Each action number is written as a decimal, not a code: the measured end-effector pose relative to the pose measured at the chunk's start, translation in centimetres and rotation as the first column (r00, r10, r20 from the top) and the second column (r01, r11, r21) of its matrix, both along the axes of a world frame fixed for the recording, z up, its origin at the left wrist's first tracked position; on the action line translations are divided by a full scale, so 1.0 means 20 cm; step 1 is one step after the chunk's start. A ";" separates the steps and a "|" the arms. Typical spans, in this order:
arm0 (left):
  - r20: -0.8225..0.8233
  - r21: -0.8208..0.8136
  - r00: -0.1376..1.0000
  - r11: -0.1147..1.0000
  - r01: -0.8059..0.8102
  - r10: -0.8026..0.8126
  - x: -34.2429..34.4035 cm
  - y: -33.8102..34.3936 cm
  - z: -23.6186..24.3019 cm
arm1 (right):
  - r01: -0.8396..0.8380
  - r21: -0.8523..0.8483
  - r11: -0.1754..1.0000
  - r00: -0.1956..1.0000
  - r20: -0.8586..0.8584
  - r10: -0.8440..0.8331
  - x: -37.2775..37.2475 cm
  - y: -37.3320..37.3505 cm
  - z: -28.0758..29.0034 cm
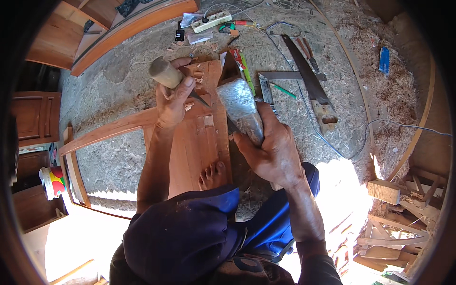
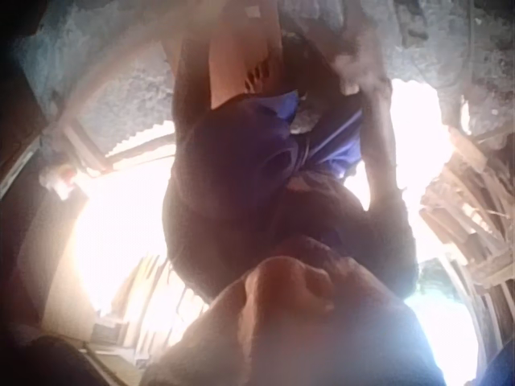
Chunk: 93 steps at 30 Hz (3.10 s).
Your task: The person sits on the floor and uses a chisel and hammer to carve a rectangular wooden panel. They repeatedly strike the chisel to remove wood chips and shape the surface.
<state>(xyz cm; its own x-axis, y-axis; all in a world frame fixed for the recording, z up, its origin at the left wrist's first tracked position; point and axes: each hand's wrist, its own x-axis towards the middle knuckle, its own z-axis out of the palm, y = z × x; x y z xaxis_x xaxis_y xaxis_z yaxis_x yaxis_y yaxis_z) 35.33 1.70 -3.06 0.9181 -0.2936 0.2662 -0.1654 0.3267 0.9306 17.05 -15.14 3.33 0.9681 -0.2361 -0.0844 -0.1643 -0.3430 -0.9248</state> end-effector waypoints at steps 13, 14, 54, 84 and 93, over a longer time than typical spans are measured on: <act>-0.070 0.056 0.989 0.991 -0.125 0.129 -0.08 0.08 -0.25 | 0.084 0.135 0.987 0.989 -0.130 -0.066 -0.03 0.02 -0.05; -0.087 0.041 0.988 0.991 -0.125 0.128 -0.08 0.09 -0.26 | 0.086 0.143 0.986 0.990 -0.127 -0.068 -0.03 0.02 -0.05; 0.205 0.349 0.977 0.937 -0.010 -0.065 -0.09 -0.02 0.07 | -0.029 0.038 0.999 0.985 -0.170 0.035 0.03 0.02 0.06; 0.045 0.202 0.993 0.972 -0.118 0.112 0.01 0.04 -0.22 | -0.016 0.091 0.996 0.988 -0.153 0.029 -0.13 0.05 -0.08; 0.371 0.240 0.918 0.940 -0.241 0.141 0.00 0.10 -0.30 | -0.047 -0.334 0.942 0.928 0.333 0.164 0.10 0.06 0.23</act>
